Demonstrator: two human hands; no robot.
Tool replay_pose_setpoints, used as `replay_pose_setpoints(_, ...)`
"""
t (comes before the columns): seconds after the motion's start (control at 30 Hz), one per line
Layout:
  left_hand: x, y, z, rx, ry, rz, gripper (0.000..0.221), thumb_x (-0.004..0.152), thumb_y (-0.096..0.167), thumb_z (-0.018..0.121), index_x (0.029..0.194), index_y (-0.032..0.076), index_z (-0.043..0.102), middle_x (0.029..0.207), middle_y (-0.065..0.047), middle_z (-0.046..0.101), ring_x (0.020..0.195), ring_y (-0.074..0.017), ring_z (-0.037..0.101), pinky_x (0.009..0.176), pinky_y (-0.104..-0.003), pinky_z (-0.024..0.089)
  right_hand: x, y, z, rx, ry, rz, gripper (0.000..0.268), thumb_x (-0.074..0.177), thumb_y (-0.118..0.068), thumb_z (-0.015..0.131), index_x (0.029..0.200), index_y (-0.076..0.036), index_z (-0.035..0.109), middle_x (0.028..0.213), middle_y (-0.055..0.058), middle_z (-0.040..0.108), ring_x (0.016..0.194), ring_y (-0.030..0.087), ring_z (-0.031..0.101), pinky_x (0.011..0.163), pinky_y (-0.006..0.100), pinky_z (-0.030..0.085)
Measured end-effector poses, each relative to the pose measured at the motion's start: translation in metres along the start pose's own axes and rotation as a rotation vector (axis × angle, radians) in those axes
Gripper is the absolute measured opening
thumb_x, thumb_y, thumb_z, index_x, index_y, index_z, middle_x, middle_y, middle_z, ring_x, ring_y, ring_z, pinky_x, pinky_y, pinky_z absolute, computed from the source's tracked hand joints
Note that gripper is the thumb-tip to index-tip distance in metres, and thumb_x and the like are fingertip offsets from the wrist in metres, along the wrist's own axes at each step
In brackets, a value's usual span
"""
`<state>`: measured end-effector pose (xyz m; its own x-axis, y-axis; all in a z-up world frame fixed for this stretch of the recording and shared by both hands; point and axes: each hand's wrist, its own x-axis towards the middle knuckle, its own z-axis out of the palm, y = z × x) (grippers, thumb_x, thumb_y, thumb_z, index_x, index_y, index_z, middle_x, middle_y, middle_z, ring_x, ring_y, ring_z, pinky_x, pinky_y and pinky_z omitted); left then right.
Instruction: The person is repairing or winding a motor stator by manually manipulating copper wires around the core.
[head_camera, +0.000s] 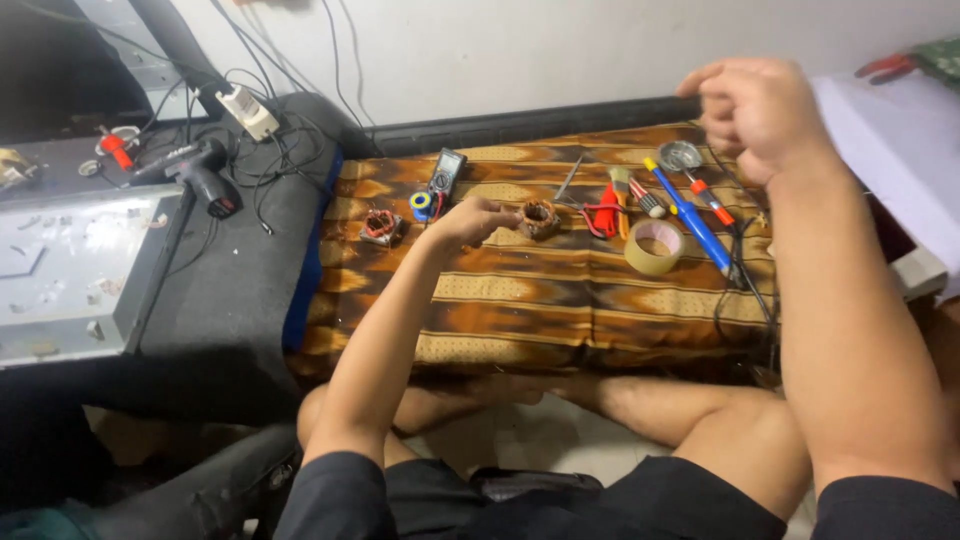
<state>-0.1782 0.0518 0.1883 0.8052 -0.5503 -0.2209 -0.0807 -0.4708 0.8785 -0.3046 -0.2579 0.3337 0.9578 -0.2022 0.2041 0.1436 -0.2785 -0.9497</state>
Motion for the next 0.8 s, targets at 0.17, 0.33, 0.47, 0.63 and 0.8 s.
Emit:
replay_pose_setpoints(0.17,0.009,-0.014,-0.006,0.222,0.001,-0.090,0.040,0.097,0.043,0.067,0.105,0.007,0.080,0.053,0.003,0.031,0.045,-0.0103,0.022,0.044,-0.028,0.021,-0.043,-0.013,-0.029,-0.245,0.060,-0.028,0.032,0.110,0.003,0.036,0.110,0.007,0.067,0.062,0.000,0.040,0.047,0.011,0.029,0.051,0.030,0.034)
replay_pose_setpoints(0.33,0.010,-0.038,-0.004,0.363,-0.009,-0.057,0.040,0.095,0.049,0.067,0.106,0.014,0.082,0.063,-0.001,0.050,0.047,-0.0116,0.031,0.045,-0.029,0.029,-0.048,0.029,-0.045,-0.635,0.098,0.008,0.031,0.105,-0.001,0.044,0.115,-0.002,0.074,0.125,0.020,0.070,0.112,0.033,0.064,0.100,0.058,0.047)
replay_pose_setpoints(0.47,0.017,-0.045,-0.002,0.249,0.016,-0.006,0.031,0.097,0.042,0.071,0.083,0.015,0.067,0.069,0.000,0.056,0.047,-0.0083,0.027,0.047,-0.027,0.025,-0.050,0.091,-0.020,-0.859,-0.293,0.385,0.026,0.103,-0.019,0.055,0.111,-0.008,0.078,0.103,0.011,0.073,0.089,0.026,0.067,0.082,0.041,0.051)
replay_pose_setpoints(0.63,0.047,-0.074,-0.005,0.049,0.098,0.058,0.018,0.085,0.033,0.080,0.083,0.015,0.079,0.062,-0.001,0.052,0.051,-0.0105,0.050,0.042,-0.022,0.040,-0.015,0.116,0.053,-0.930,-0.492,0.167,0.051,0.100,-0.038,0.052,0.128,0.000,0.071,0.122,0.035,0.071,0.120,0.052,0.064,0.107,0.058,0.048)
replay_pose_setpoints(0.8,0.055,-0.066,-0.012,0.044,0.081,0.238,0.018,0.089,0.034,0.075,0.086,0.016,0.078,0.081,-0.003,0.068,0.080,-0.0162,0.061,0.076,-0.032,0.049,0.075,0.200,0.166,-0.518,-0.419,-0.586,0.043,0.094,-0.004,0.056,0.136,-0.002,0.066,0.127,0.027,0.068,0.122,0.047,0.061,0.109,0.055,0.045)
